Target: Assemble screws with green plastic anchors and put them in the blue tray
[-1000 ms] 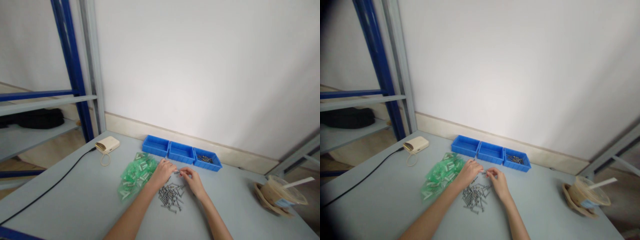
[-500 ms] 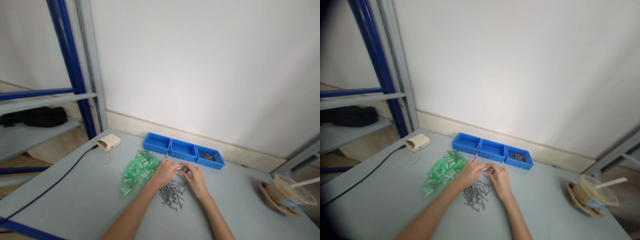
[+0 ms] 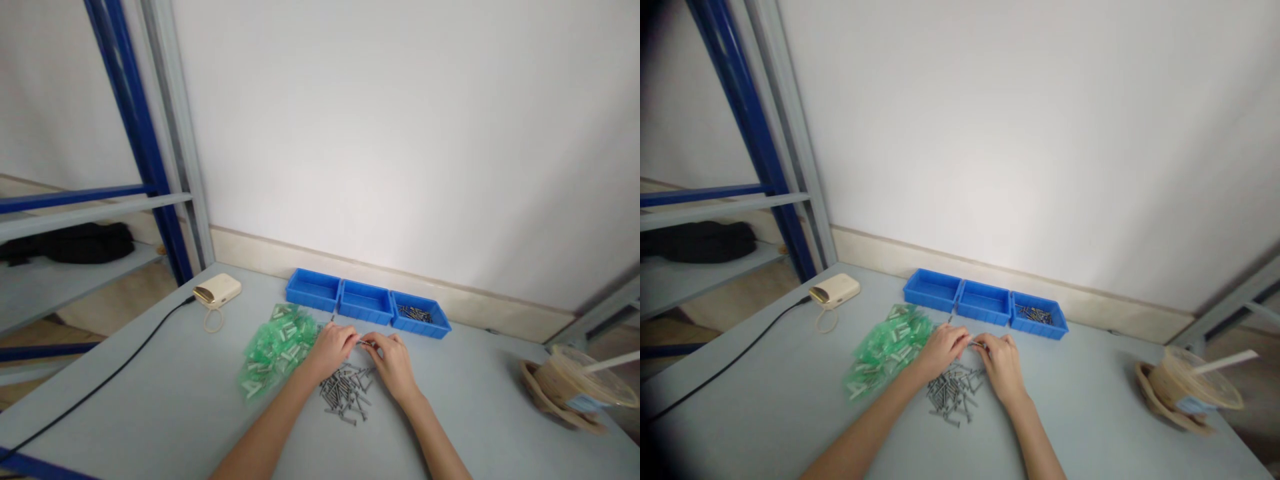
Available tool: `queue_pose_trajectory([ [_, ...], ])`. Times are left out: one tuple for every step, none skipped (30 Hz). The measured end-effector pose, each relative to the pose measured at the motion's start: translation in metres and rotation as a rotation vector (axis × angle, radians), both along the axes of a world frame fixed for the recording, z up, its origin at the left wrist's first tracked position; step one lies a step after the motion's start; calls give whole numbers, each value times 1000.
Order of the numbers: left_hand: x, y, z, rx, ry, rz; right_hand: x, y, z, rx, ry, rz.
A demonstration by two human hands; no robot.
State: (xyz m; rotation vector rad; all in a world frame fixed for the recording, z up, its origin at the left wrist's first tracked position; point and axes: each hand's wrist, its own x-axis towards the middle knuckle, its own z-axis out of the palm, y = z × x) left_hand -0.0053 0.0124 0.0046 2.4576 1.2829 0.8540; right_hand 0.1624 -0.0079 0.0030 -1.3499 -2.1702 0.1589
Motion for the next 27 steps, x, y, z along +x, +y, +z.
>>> queue_pose_trajectory([
  [0,0,0,-12,-6,-1,0,0,0,9,-6,-2],
  [0,0,0,-23,-18,-5,0,-1,0,14,-9,-4],
  [0,0,-1,-34,-34,-12,0,-1,1,13,-11,-6],
  [0,0,-1,-44,-53,-23,0,-1,1,7,-12,-3],
  [0,0,-2,-50,-70,-33,0,-1,1,0,-13,0],
  [0,0,-2,-54,-83,-44,1,0,1,-10,-13,7],
  [0,0,-2,-56,-89,-53,1,0,1,-21,-13,17],
  [0,-1,-2,-54,-89,-55,1,0,0,-30,-13,26],
  [0,-1,-2,-51,-84,-49,2,1,-1,-36,-10,28],
  [1,-1,-1,-49,-75,-38,2,1,-1,-38,-7,26],
  [1,-2,-1,-46,-65,-25,2,1,-2,-37,-2,21],
  [1,-2,-1,-43,-53,-11,2,2,-3,-33,4,14],
  [2,-2,-1,-42,-43,2,2,2,-4,-29,14,7],
  [2,-1,-2,-42,-36,14,2,2,-4,-27,24,1],
  [2,-1,-2,-45,-34,23,2,2,-5,-27,32,1],
  [2,0,-3,-51,-37,29,2,1,-5,-27,37,2],
  [2,1,-4,-56,-41,33,1,1,-5,-23,38,2],
  [2,1,-5,-60,-46,34,0,1,-5,-15,36,2],
  [2,2,-6,-59,-50,33,0,0,-4,-2,31,0],
  [2,2,-7,-54,-53,30,-1,0,-3,14,23,-5],
  [2,2,-7,-46,-56,24,-1,-1,-2,28,14,-12],
  [2,2,-8,-36,-59,15,-1,-1,-1,38,3,-17],
  [1,2,-8,-24,-59,0,-1,-2,-1,42,-11,-19],
  [1,2,-7,-13,-54,-22,-1,-2,0,39,-24,-18],
  [1,1,-6,-2,-45,-45,-1,-2,1,32,-34,-14],
  [0,1,-6,9,-32,-66,0,-2,1,23,-39,-9],
  [0,0,-5,20,-21,-77,0,-3,0,14,-39,-2],
])
